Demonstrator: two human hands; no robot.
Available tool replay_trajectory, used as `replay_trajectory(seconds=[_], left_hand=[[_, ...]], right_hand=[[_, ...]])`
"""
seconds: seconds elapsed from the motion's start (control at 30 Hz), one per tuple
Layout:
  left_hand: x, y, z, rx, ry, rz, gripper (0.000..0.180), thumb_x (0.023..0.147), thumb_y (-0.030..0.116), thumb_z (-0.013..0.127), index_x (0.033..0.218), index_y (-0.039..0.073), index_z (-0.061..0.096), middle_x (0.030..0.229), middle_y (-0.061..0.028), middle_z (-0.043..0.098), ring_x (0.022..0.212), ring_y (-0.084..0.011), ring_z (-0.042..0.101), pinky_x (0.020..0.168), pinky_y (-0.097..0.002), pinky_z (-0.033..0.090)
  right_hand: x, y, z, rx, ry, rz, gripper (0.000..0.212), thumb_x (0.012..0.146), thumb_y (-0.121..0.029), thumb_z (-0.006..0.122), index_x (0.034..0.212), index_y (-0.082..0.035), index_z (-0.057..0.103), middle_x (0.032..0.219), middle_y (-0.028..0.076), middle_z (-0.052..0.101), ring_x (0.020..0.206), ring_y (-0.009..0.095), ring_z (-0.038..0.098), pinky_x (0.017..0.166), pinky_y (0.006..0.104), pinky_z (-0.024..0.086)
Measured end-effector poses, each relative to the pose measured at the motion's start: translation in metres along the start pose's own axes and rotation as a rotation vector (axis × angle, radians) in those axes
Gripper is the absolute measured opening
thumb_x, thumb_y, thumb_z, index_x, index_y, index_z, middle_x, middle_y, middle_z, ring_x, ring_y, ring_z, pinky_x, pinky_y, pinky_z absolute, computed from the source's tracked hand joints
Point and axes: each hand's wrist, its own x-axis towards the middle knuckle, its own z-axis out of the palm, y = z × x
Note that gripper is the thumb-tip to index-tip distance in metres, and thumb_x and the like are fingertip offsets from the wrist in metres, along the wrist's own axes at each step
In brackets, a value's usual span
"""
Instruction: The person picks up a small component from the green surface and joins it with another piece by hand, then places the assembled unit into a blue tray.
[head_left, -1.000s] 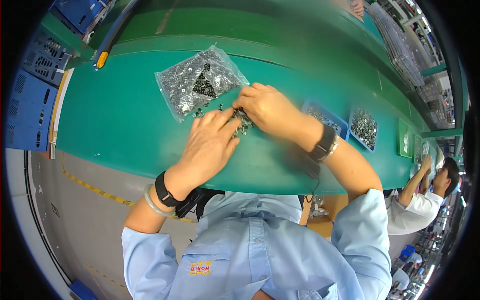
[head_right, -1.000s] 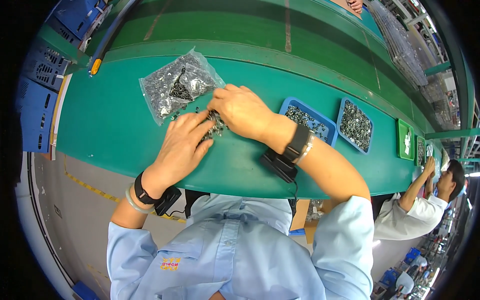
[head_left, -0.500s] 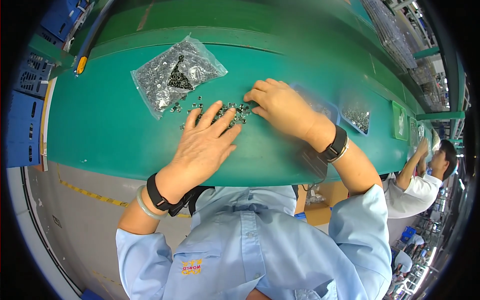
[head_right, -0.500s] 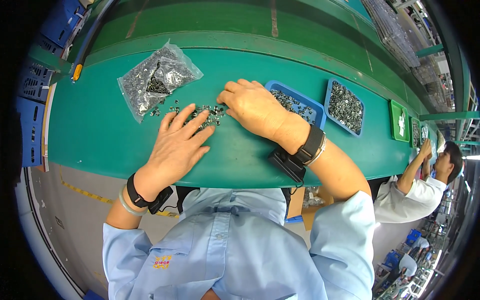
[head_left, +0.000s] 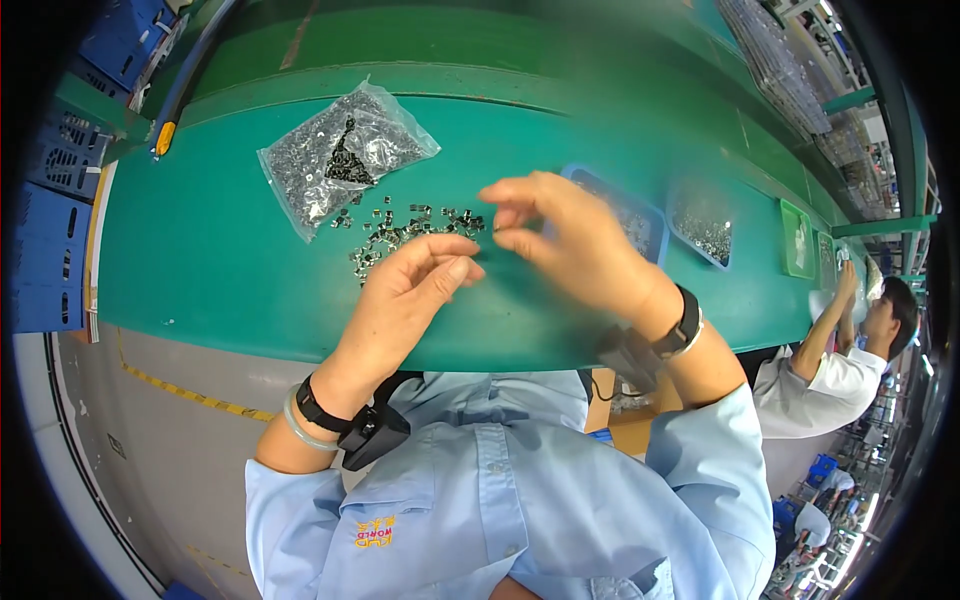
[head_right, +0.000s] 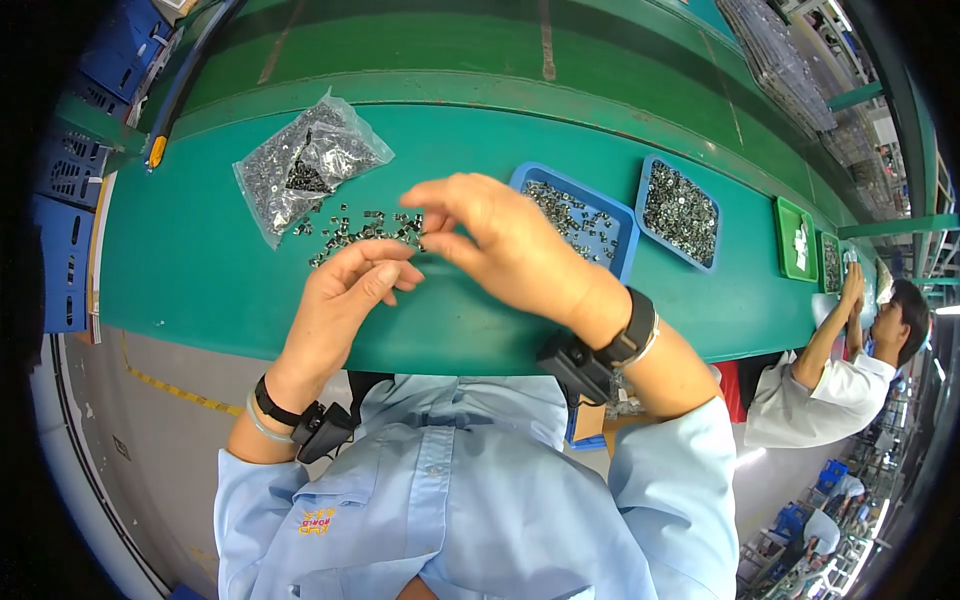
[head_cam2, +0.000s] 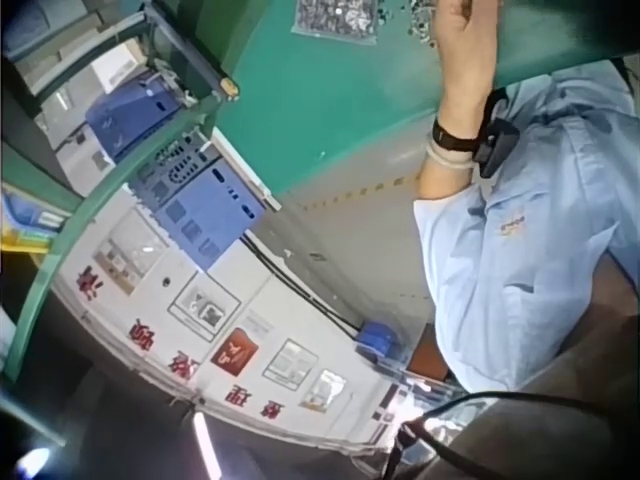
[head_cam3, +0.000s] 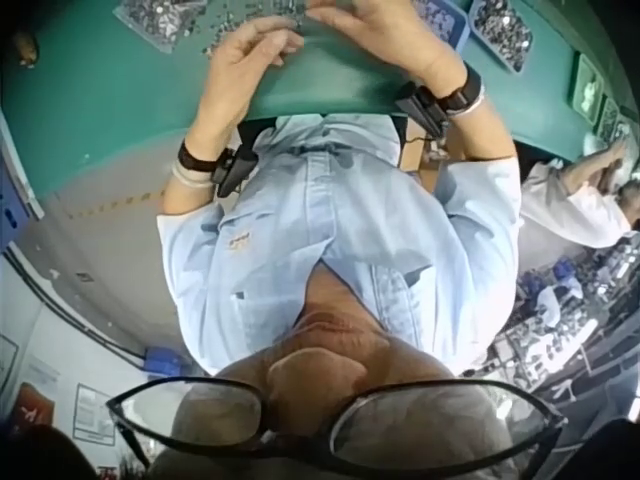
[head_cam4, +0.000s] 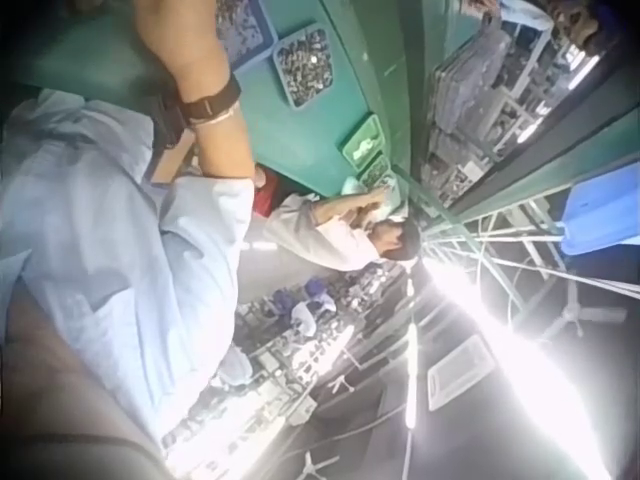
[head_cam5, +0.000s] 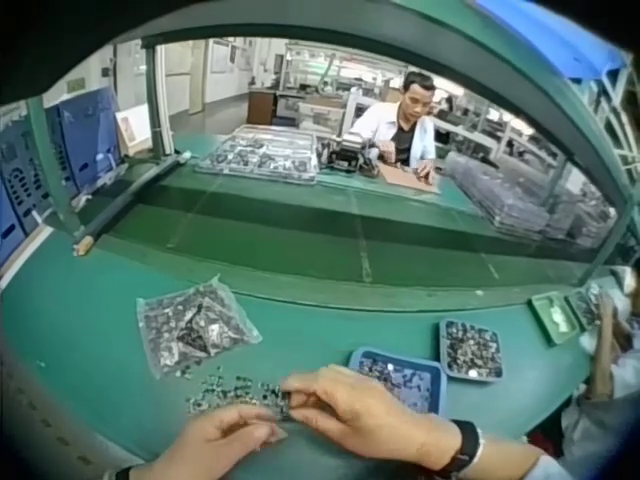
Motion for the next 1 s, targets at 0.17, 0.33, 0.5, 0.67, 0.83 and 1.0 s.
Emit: replay_trajectory(seconds=[0.17,0.33,0.5,0.67,0.83,1.0], left_hand=[[-0.005,0.0,0.016,-0.229,-0.114,-0.032,0.023,0.094,0.021,0.052,0.105,0.002,0.06,0.095,-0.0048,0.064,0.086,-0.0105,0.058,0.075,-0.0252,0.044],[-0.006,-0.009,0.026,-0.293,-0.131,-0.024,0.024,0.094,0.018,0.053,0.108,0.0,0.059,0.094,-0.0073,0.065,0.083,-0.0119,0.059,0.073,-0.0255,0.046],[-0.008,-0.015,0.032,-0.415,-0.135,-0.028,0.026,0.094,0.019,0.053,0.11,0.0,0.058,0.095,-0.01,0.065,0.079,-0.0131,0.059,0.069,-0.0262,0.047],[-0.006,-0.017,0.036,-0.448,-0.129,-0.035,0.026,0.093,0.018,0.054,0.111,-0.001,0.057,0.092,-0.0095,0.064,0.075,-0.0138,0.06,0.064,-0.026,0.048],[-0.008,-0.013,0.044,-0.379,-0.026,-0.013,0.023,0.092,0.017,0.056,0.107,-0.001,0.058,0.088,-0.0072,0.063,0.074,-0.0131,0.06,0.06,-0.0242,0.047],[-0.008,-0.017,0.041,-0.294,-0.019,-0.018,0.02,0.09,0.016,0.059,0.101,0.0,0.057,0.085,-0.0053,0.061,0.073,-0.0126,0.06,0.058,-0.0232,0.047]], right_hand=[[-0.017,-0.016,0.004,-0.237,-0.111,-0.157,0.044,0.076,-0.006,0.066,0.117,-0.007,0.052,0.085,0.009,0.061,0.076,0.028,0.055,0.071,0.0363,0.044],[-0.032,-0.026,0.001,-0.261,-0.065,-0.18,0.048,0.074,-0.005,0.068,0.119,-0.007,0.051,0.086,0.008,0.061,0.078,0.028,0.054,0.071,0.0374,0.043],[-0.048,-0.016,0.012,-0.149,0.206,-0.106,0.039,0.072,-0.007,0.07,0.108,-0.008,0.057,0.09,0.007,0.059,0.083,0.027,0.054,0.072,0.0373,0.043],[-0.056,-0.007,0.021,-0.102,0.327,-0.104,0.026,0.072,-0.008,0.071,0.095,-0.009,0.06,0.095,0.008,0.057,0.087,0.028,0.054,0.074,0.0372,0.044],[-0.058,-0.009,0.015,-0.247,0.291,-0.128,0.023,0.071,-0.01,0.072,0.09,-0.009,0.059,0.095,0.008,0.057,0.088,0.028,0.054,0.075,0.0375,0.044],[-0.059,-0.014,0.016,-0.275,0.253,-0.118,0.024,0.071,-0.011,0.072,0.091,-0.009,0.059,0.095,0.008,0.057,0.088,0.028,0.055,0.075,0.0375,0.044]])
